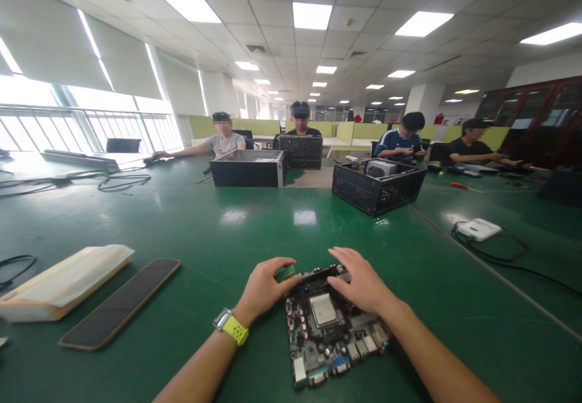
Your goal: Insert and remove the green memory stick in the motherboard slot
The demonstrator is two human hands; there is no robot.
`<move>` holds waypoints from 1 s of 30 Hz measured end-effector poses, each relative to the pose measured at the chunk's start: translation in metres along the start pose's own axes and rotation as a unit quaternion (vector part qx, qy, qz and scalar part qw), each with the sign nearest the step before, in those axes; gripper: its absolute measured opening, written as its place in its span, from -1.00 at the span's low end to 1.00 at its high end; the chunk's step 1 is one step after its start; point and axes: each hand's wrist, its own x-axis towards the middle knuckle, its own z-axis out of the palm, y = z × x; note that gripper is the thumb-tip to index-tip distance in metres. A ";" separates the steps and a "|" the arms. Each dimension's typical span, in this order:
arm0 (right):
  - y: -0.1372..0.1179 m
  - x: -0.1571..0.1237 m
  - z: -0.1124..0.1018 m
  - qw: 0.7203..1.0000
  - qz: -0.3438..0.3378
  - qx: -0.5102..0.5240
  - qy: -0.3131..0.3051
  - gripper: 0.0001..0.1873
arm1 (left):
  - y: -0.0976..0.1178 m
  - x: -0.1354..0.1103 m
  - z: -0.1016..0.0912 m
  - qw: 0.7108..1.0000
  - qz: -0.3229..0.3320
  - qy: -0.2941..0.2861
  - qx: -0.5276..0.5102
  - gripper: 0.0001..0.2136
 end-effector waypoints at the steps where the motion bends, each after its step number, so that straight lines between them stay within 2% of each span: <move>1: 0.008 0.002 0.002 1.000 0.004 -0.003 -0.018 -0.36 | 0.000 0.000 0.000 1.000 0.002 -0.010 -0.002 -0.70; 5: 0.019 0.005 0.011 0.998 0.017 0.005 -0.058 -0.45 | 0.001 -0.002 -0.001 0.999 0.016 -0.045 0.004 -0.73; 10: 0.012 0.003 0.007 0.997 0.057 -0.032 -0.036 -0.64 | 0.000 -0.002 -0.002 0.999 0.022 -0.043 0.015 -0.81; 15: 0.013 0.003 0.006 0.997 0.072 -0.014 -0.025 -0.77 | -0.003 -0.001 0.001 0.999 0.017 -0.029 0.013 -0.84; 20: 0.013 0.004 0.009 0.997 0.075 0.006 -0.001 -0.77 | -0.003 -0.001 0.001 0.999 0.028 -0.019 0.005 -0.86; 30: 0.017 0.004 0.012 0.995 0.101 0.002 0.002 -0.77 | -0.002 -0.002 0.002 0.999 0.027 -0.031 0.008 -0.85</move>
